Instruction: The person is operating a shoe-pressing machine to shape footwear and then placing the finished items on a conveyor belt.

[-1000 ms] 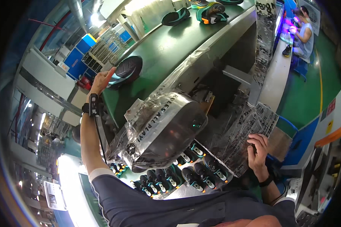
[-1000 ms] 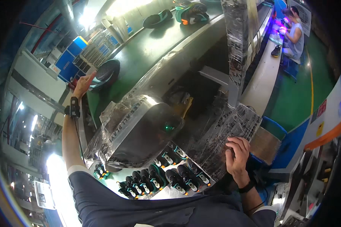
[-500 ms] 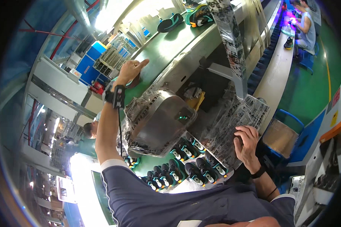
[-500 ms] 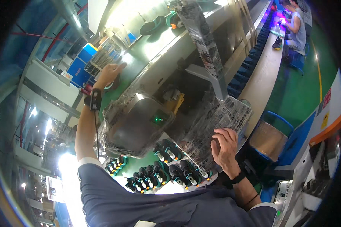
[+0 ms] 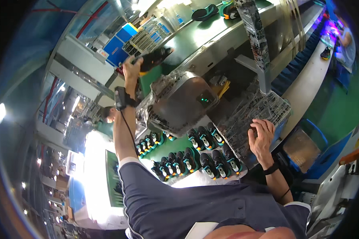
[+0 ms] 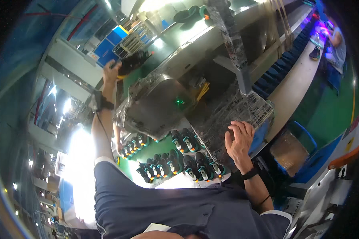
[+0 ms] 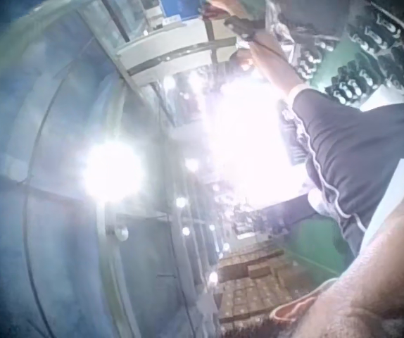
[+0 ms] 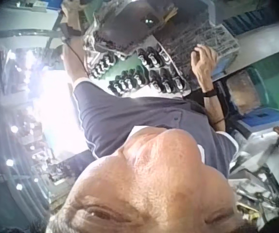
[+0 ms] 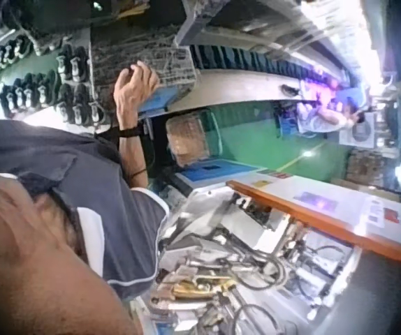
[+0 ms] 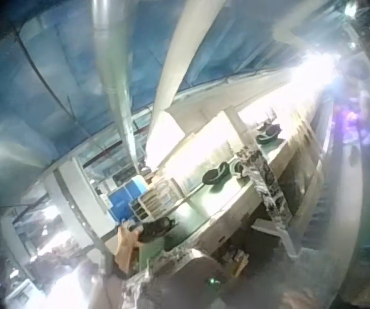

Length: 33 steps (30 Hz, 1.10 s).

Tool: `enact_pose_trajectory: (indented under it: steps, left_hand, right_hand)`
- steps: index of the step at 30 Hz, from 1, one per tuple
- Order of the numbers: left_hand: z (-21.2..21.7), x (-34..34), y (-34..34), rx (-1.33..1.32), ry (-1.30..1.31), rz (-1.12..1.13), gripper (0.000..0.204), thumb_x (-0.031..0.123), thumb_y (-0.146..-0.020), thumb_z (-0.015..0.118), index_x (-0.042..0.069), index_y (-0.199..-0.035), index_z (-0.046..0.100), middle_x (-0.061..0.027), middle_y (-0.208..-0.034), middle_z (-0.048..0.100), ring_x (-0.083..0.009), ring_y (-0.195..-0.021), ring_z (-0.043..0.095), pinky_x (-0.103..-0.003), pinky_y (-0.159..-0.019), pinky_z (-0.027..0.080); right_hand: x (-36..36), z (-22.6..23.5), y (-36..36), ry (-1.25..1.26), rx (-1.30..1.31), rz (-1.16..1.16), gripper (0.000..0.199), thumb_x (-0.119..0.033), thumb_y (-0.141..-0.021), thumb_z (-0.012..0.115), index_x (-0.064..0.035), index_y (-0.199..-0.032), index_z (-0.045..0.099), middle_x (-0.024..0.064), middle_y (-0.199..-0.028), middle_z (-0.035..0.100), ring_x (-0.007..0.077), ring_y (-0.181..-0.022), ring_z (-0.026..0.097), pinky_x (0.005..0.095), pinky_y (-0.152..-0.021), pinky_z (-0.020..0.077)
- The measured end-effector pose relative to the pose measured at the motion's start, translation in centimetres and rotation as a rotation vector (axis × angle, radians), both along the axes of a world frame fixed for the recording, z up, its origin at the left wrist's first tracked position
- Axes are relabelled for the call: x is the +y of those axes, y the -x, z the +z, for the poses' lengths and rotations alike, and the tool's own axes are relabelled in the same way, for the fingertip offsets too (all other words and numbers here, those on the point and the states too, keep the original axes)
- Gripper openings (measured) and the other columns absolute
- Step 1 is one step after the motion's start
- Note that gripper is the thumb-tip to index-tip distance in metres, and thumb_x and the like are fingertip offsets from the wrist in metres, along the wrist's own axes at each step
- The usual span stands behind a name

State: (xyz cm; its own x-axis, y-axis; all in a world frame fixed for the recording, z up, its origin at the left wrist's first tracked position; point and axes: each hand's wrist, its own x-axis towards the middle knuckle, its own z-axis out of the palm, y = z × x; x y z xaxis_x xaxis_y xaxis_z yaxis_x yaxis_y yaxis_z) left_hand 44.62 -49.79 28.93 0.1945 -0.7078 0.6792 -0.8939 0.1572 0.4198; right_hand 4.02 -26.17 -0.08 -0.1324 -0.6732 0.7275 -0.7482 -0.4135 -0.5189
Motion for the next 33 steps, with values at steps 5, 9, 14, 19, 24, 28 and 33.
enact_pose_trajectory:
  steps: [5, 9, 14, 19, 24, 28, 33]
  left_hand:
    - [3.5, 6.8, 7.5, 0.169, 0.114, -0.564, 0.039, 0.027, -0.086, 0.070, -0.002, -0.111, 0.067, -0.0094, -0.093, 0.069, -0.0151, -0.083, 0.065, -0.025, -0.072, 0.052]
    - [-3.3, 12.6, 16.5, 0.641, -0.108, -0.888, 0.027, 0.022, -0.091, 0.067, -0.002, -0.103, 0.069, -0.0068, -0.090, 0.069, -0.0119, -0.078, 0.064, -0.026, -0.068, 0.053]
    - [-19.9, 11.4, 24.9, 0.699, -0.420, -0.834, 0.037, 0.023, -0.089, 0.066, -0.006, -0.112, 0.061, -0.0140, -0.096, 0.067, -0.0196, -0.088, 0.063, -0.033, -0.078, 0.052]
    - [-27.3, 14.1, 25.1, 0.293, -0.053, -0.764, 0.057, 0.029, -0.092, 0.059, -0.003, -0.136, 0.042, -0.0296, -0.132, 0.049, -0.0462, -0.120, 0.049, -0.046, -0.101, 0.041]
    - [-28.6, 15.7, 23.4, 0.098, -0.148, -0.685, 0.054, 0.028, -0.094, 0.056, -0.001, -0.138, 0.042, -0.0291, -0.137, 0.046, -0.0431, -0.124, 0.047, -0.045, -0.104, 0.039]
    - [-28.5, 15.1, 23.6, 0.199, -0.157, -0.775, 0.054, 0.025, -0.092, 0.060, -0.002, -0.136, 0.044, -0.0279, -0.138, 0.046, -0.0429, -0.124, 0.048, -0.044, -0.103, 0.040]
    - [-28.5, 14.6, 22.9, 0.448, -0.108, -0.868, 0.051, 0.015, -0.087, 0.068, -0.005, -0.130, 0.050, -0.0262, -0.137, 0.049, -0.0376, -0.129, 0.047, -0.040, -0.105, 0.038]
  right_hand:
    - [-0.3, -0.1, 0.1, -0.035, -0.012, 0.004, 0.056, -0.029, -0.079, 0.071, -0.0059, -0.127, 0.052, 0.0130, -0.116, 0.060, 0.0343, -0.108, 0.052, 0.0477, -0.096, 0.0349]
    - [-0.3, 2.6, 1.1, -0.059, -0.523, 0.305, 0.075, -0.027, -0.078, 0.075, -0.0003, -0.139, 0.040, 0.0144, -0.141, 0.044, 0.0294, -0.126, 0.045, 0.0458, -0.106, 0.0329]
    - [-0.2, 3.0, 5.4, -0.061, -0.682, 0.370, 0.077, -0.009, -0.075, 0.077, 0.0053, -0.140, 0.039, 0.0150, -0.141, 0.046, 0.0245, -0.126, 0.047, 0.0357, -0.106, 0.0377]
    - [1.2, 0.3, 4.6, -0.364, -0.612, 0.234, 0.066, -0.008, -0.080, 0.074, 0.0054, -0.136, 0.042, 0.0136, -0.127, 0.056, 0.0176, -0.110, 0.057, 0.0313, -0.094, 0.0466]
    - [1.7, 8.3, 3.8, -0.547, -0.246, 0.360, 0.079, -0.011, -0.073, 0.079, -0.0015, -0.140, 0.039, 0.0170, -0.118, 0.060, 0.0229, -0.108, 0.059, 0.0329, -0.093, 0.0470]
    - [-0.6, 13.0, 1.6, -0.710, -0.093, 0.268, 0.077, -0.013, -0.068, 0.076, -0.0022, -0.136, 0.042, 0.0239, -0.110, 0.064, 0.0302, -0.102, 0.065, 0.0374, -0.089, 0.0499]
    - [-4.8, 11.1, -2.3, -0.768, 0.403, -0.199, 0.062, -0.031, -0.068, 0.074, -0.0026, -0.121, 0.055, 0.0226, -0.085, 0.068, 0.0396, -0.085, 0.067, 0.0458, -0.078, 0.0525]
